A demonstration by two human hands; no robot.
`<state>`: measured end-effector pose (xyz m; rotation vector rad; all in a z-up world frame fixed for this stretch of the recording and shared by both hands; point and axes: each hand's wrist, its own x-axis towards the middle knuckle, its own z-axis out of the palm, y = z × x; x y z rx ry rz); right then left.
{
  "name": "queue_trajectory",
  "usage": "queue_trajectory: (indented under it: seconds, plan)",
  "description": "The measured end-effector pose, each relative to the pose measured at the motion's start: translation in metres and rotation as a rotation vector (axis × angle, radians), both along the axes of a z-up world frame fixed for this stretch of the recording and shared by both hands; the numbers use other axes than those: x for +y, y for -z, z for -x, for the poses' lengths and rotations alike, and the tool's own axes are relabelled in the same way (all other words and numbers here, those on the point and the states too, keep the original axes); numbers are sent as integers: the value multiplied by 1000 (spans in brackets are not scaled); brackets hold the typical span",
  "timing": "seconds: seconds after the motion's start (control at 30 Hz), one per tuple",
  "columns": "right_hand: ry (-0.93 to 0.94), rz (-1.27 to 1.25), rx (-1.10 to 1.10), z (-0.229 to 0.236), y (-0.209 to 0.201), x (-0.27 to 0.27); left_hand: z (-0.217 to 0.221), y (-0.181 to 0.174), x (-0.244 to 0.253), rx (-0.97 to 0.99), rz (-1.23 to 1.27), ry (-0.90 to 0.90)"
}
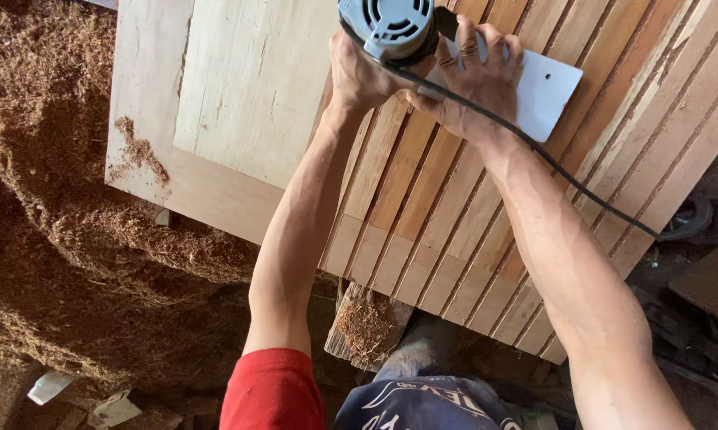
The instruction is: The person uses a handheld electric router to carve grooves into a large wooden board. They guide the tool along the wood surface, creating parallel lines and generating sawdust.
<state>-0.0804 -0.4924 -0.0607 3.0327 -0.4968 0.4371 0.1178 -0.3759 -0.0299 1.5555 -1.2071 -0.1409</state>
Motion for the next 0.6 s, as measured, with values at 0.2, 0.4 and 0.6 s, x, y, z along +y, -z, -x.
queue_trajectory:
  seconds: [0.2,0.4,0.6]
  plan:
    - [8,-23,-30,-2,5,-9,-4,2,-12,4,-2,5]
    - [41,17,31,-23,7,-51,-19,14,-52,13,23,-2]
    - [66,-78,38,-36,-4,-76,-29,9,-82,-2,-13,7]
